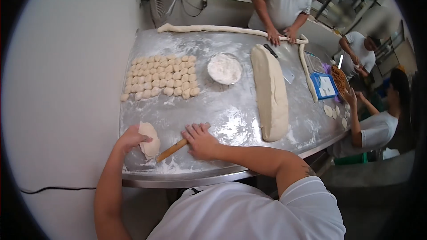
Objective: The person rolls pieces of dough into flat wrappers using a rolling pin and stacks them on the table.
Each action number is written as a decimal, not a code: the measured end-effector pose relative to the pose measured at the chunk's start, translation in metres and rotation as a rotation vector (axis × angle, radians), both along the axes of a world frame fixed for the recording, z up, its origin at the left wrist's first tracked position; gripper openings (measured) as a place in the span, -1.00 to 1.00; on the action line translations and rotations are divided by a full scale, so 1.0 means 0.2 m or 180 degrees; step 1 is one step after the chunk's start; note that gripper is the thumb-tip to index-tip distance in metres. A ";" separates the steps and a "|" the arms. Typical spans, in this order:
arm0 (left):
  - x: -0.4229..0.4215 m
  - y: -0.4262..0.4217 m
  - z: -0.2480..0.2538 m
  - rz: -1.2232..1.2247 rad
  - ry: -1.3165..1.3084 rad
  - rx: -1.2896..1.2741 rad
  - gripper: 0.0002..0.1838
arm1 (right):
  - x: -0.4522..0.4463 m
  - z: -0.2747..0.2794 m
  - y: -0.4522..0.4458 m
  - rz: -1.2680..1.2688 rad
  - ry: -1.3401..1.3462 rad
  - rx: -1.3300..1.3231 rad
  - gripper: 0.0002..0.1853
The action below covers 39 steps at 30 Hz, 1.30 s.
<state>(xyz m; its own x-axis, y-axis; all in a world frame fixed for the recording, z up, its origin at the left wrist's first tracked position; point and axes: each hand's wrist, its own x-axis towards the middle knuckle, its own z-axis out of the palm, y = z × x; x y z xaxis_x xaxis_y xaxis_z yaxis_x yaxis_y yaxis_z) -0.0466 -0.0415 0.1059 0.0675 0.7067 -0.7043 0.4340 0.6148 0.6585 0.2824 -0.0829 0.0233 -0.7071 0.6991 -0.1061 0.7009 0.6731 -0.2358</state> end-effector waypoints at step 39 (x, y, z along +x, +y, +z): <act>0.02 0.12 -0.26 -0.0668 0.2135 0.0981 -0.66 | -0.09 -0.02 0.18 0.0429 0.0479 0.0265 -0.18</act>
<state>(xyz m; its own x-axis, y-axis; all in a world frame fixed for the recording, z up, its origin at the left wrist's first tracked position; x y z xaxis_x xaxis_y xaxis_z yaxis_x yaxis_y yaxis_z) -0.0419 -0.0180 0.0540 -0.1502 0.8973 -0.4150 0.8886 0.3065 0.3413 0.2644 -0.0461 0.0189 -0.7983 0.5991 0.0619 0.5643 0.7799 -0.2707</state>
